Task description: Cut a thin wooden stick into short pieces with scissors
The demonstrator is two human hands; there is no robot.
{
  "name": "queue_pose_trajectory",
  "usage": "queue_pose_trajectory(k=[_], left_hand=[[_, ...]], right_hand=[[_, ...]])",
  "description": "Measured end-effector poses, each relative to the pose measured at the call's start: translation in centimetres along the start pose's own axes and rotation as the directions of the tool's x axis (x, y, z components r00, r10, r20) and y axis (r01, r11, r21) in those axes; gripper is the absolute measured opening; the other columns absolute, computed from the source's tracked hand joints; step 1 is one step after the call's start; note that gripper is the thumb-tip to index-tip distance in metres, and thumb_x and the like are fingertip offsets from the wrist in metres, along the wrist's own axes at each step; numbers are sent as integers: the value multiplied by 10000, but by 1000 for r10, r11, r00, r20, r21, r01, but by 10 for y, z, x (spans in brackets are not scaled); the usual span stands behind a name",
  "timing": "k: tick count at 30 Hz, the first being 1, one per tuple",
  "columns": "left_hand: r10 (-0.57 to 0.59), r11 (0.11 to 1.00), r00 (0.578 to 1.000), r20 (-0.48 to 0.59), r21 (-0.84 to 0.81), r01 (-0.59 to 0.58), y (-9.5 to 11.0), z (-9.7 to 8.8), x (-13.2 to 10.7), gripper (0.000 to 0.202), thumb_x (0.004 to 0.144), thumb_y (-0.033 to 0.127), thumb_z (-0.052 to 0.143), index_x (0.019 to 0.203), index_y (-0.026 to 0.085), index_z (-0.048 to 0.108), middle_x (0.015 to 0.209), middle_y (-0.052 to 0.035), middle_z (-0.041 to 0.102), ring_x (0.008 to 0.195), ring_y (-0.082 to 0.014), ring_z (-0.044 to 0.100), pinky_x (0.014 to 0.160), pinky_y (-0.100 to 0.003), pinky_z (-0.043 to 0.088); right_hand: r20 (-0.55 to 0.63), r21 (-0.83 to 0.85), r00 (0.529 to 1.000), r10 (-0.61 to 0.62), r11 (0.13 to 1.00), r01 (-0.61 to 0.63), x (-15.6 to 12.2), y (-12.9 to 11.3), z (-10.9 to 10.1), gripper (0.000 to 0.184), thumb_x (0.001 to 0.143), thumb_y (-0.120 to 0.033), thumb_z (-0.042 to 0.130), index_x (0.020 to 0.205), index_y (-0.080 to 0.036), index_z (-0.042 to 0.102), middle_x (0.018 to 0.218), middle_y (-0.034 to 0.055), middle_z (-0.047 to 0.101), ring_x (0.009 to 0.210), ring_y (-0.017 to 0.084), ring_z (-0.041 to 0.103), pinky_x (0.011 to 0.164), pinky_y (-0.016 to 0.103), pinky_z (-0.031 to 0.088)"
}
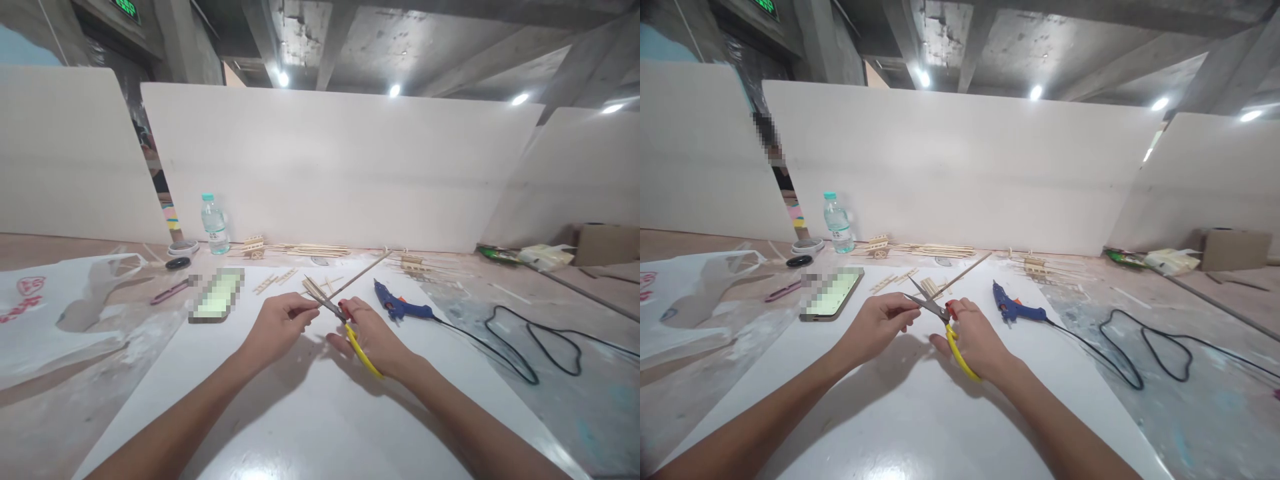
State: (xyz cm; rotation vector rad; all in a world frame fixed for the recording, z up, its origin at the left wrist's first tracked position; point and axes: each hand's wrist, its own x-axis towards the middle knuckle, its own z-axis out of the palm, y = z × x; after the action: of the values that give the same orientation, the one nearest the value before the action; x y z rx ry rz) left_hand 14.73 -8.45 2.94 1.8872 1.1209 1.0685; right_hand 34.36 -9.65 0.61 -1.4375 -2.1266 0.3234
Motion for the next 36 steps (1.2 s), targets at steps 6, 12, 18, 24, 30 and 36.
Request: queue_pose_trajectory(k=[6, 12, 18, 24, 30, 36], left_hand=[[-10, 1000, 1000, 9, -23, 10, -3, 1, 2, 192, 766, 310, 601, 874, 197, 712, 840, -45, 692, 739, -167, 610, 682, -281, 502], [-115, 952, 990, -86, -294, 85, -13, 5, 6, 318, 801, 423, 558, 934, 141, 621, 798, -50, 626, 676, -153, 608, 632, -293, 524], [-23, 882, 888, 458, -409, 234, -9, 38, -9, 261, 748, 296, 651, 968, 163, 605, 955, -89, 637, 805, -182, 626, 647, -291, 523], [-266, 864, 908, 325, -337, 374, -16, 31, -6, 440, 722, 372, 666, 1105, 180, 569, 1122, -125, 599, 846, -206, 639, 583, -270, 522], [-224, 964, 942, 249, 201, 176, -10, 13, -7, 384, 808, 457, 496, 583, 174, 625, 568, -13, 619, 507, -137, 542, 451, -232, 391], [204, 962, 957, 206, 139, -235, 8, 35, -19, 229, 846, 249, 485, 998, 256, 656, 974, -20, 658, 839, -162, 573, 752, -270, 441]], right_hand=[[129, 185, 991, 43, 981, -67, -3, 6, -3, 318, 707, -390, 645, 907, -208, 477, 880, 38, 541, 741, 184, 507, 662, 325, 443], [60, 530, 983, 172, 829, -177, 3, 8, 4, 282, 792, -430, 561, 926, -207, 452, 764, -16, 483, 666, 140, 496, 636, 297, 429], [26, 550, 983, 181, 818, -165, 3, 0, 8, 353, 776, -376, 576, 1033, -206, 402, 831, -4, 486, 706, 142, 517, 641, 279, 435], [4, 170, 990, 142, 975, -141, 2, 5, -4, 248, 749, -358, 568, 896, -190, 460, 763, -3, 508, 608, 133, 468, 547, 255, 362], [114, 1, 983, 140, 990, -142, 1, 8, -16, 237, 761, -394, 554, 679, -204, 439, 617, -20, 486, 536, 129, 441, 491, 241, 293], [49, -290, 980, 192, 942, -170, 1, -10, -19, 99, 763, -277, 557, 801, -186, 550, 766, 70, 604, 708, 205, 551, 585, 277, 323]])
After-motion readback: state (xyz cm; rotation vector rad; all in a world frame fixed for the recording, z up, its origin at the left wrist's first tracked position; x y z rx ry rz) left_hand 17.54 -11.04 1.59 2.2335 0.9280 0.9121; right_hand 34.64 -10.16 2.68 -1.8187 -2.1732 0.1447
